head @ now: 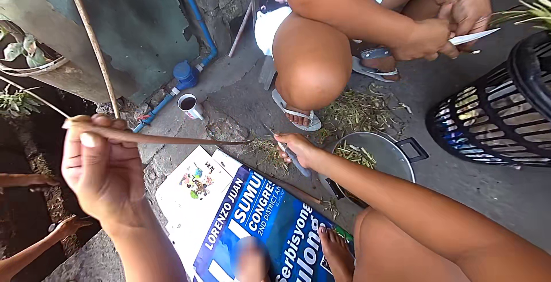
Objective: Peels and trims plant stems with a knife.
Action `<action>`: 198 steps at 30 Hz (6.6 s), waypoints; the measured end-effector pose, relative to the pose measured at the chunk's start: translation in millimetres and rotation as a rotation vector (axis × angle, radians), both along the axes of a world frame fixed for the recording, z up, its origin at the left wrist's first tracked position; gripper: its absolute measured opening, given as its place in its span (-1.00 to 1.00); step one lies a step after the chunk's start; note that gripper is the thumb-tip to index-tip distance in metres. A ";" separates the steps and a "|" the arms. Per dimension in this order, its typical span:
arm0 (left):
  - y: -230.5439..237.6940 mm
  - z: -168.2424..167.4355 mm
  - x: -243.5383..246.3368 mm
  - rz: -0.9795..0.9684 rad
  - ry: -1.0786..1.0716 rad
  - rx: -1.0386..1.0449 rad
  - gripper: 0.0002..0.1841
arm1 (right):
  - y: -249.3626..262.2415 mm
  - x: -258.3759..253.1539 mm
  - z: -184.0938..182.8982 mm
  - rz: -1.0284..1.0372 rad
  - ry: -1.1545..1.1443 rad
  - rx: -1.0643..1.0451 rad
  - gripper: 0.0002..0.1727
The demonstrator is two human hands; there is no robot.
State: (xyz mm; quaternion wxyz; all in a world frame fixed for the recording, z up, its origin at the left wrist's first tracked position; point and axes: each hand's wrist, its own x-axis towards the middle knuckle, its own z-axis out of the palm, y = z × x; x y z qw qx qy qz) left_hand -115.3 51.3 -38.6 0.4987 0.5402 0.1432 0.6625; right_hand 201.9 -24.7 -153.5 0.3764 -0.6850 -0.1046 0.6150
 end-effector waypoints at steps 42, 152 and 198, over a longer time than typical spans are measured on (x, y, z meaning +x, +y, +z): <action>-56.7 -12.6 107.0 0.055 0.372 0.201 -0.76 | -57.2 -50.1 137.1 0.238 0.136 1.153 -0.59; -8.7 -23.4 63.0 0.007 0.183 -0.176 -0.75 | -0.1 -7.3 57.7 0.200 -0.258 0.385 -0.52; -10.0 -12.3 55.2 0.123 0.109 -0.135 -0.76 | -9.7 -14.9 26.1 0.023 -0.066 0.300 -0.66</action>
